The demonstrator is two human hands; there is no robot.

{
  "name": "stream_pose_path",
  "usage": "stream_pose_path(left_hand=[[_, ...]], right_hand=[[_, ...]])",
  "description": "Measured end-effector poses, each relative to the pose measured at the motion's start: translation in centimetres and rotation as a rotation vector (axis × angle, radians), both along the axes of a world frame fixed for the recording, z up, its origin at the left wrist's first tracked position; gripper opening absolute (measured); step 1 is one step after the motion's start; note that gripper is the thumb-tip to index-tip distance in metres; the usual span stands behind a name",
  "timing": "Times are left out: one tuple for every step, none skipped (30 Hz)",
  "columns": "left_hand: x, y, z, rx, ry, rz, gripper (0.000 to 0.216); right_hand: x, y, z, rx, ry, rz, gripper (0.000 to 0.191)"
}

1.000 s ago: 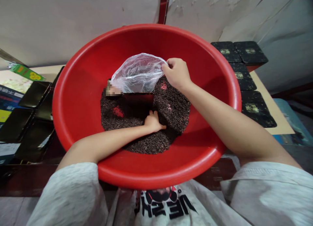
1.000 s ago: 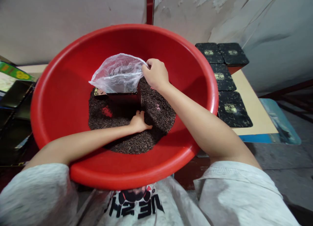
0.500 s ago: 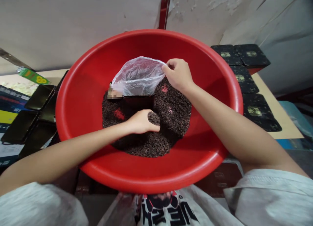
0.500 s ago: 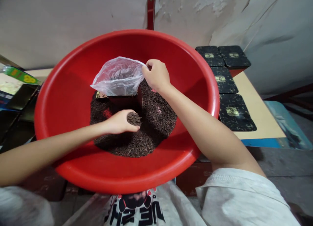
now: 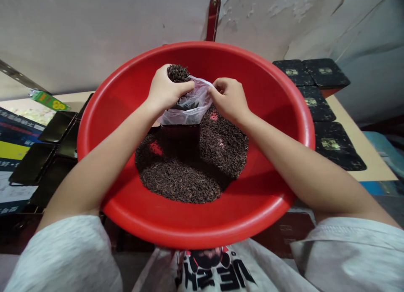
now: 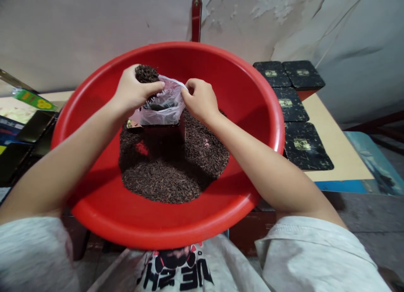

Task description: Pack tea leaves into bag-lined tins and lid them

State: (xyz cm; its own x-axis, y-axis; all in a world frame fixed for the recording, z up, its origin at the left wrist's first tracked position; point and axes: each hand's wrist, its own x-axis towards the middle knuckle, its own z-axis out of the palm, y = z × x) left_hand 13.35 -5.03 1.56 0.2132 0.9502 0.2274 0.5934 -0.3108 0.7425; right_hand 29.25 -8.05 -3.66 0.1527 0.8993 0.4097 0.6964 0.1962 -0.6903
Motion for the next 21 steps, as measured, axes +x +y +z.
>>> stream_pose_path(left_hand=[[-0.1, 0.4, -0.5, -0.005, 0.020, -0.019, 0.024], [-0.2, 0.7, -0.9, -0.012, 0.039, -0.054, 0.028], [-0.4, 0.9, -1.2, -0.023, 0.054, -0.092, 0.031], [-0.5, 1.1, -1.4, -0.040, 0.067, -0.134, 0.033], [-0.7, 1.2, -1.5, -0.062, 0.080, -0.171, 0.034], [-0.8, 1.2, -1.5, -0.083, 0.089, -0.197, 0.034], [-0.9, 1.2, -1.4, -0.100, 0.094, -0.214, 0.035], [-1.0, 1.2, -1.2, -0.110, 0.097, -0.223, 0.035], [-1.1, 1.2, -1.0, -0.117, 0.098, -0.229, 0.035], [-1.1, 1.0, -0.7, -0.120, 0.100, -0.233, 0.035], [-1.1, 0.9, -0.5, -0.117, 0.104, -0.235, 0.033], [-1.1, 0.6, -0.3, -0.102, 0.110, -0.233, 0.032], [-1.0, 0.1, -0.2, -0.071, 0.122, -0.226, 0.030], [-1.0, -0.4, -0.2, -0.018, 0.140, -0.216, 0.028], [-0.9, -1.2, -0.3, 0.052, 0.168, -0.215, 0.025], [-0.9, -2.1, -0.7, 0.129, 0.208, -0.236, 0.023], [-0.9, -3.1, -1.2, 0.200, 0.266, -0.293, 0.021], [-1.0, -4.2, -1.9, 0.250, 0.344, -0.390, 0.020], [-1.3, -5.3, -2.9, 0.270, 0.442, -0.514, 0.020], [-1.7, -6.3, -4.1, 0.257, 0.555, -0.651, 0.021], [-2.2, -7.1, -5.4, 0.210, 0.681, -0.763, 0.023]], right_hand=[[0.0, 0.0, 0.0, 0.004, 0.001, 0.000, 0.025], [0.0, 0.0, 0.0, 0.007, 0.000, -0.002, 0.025], [0.0, 0.0, 0.1, 0.007, -0.002, -0.005, 0.025], [-0.1, 0.0, 0.1, 0.007, -0.002, -0.007, 0.025], [-0.1, -0.1, 0.1, 0.007, -0.001, -0.008, 0.024], [-0.2, -0.1, 0.2, 0.005, 0.001, -0.009, 0.024], [-0.2, -0.1, 0.3, 0.002, 0.003, -0.010, 0.024], [-0.2, -0.2, 0.3, -0.004, 0.004, -0.010, 0.023], [-0.2, -0.2, 0.3, -0.010, 0.006, -0.010, 0.023], [-0.2, -0.2, 0.4, -0.015, 0.008, -0.010, 0.023], [-0.2, -0.2, 0.4, -0.019, 0.010, -0.008, 0.022], [-0.2, -0.2, 0.4, -0.020, 0.013, -0.006, 0.022], [-0.1, -0.2, 0.5, -0.021, 0.015, -0.002, 0.022], [-0.1, -0.2, 0.5, -0.021, 0.017, 0.000, 0.022], [-0.1, -0.2, 0.5, -0.022, 0.018, 0.001, 0.022], [-0.1, -0.3, 0.5, -0.024, 0.019, 0.000, 0.022], [-0.1, -0.3, 0.6, -0.025, 0.020, -0.003, 0.022], [-0.2, -0.4, 0.6, -0.024, 0.021, -0.007, 0.022], [-0.2, -0.4, 0.6, -0.022, 0.021, -0.010, 0.022], [-0.2, -0.5, 0.5, -0.019, 0.022, -0.013, 0.022], [-0.2, -0.5, 0.5, -0.016, 0.021, -0.015, 0.022]])
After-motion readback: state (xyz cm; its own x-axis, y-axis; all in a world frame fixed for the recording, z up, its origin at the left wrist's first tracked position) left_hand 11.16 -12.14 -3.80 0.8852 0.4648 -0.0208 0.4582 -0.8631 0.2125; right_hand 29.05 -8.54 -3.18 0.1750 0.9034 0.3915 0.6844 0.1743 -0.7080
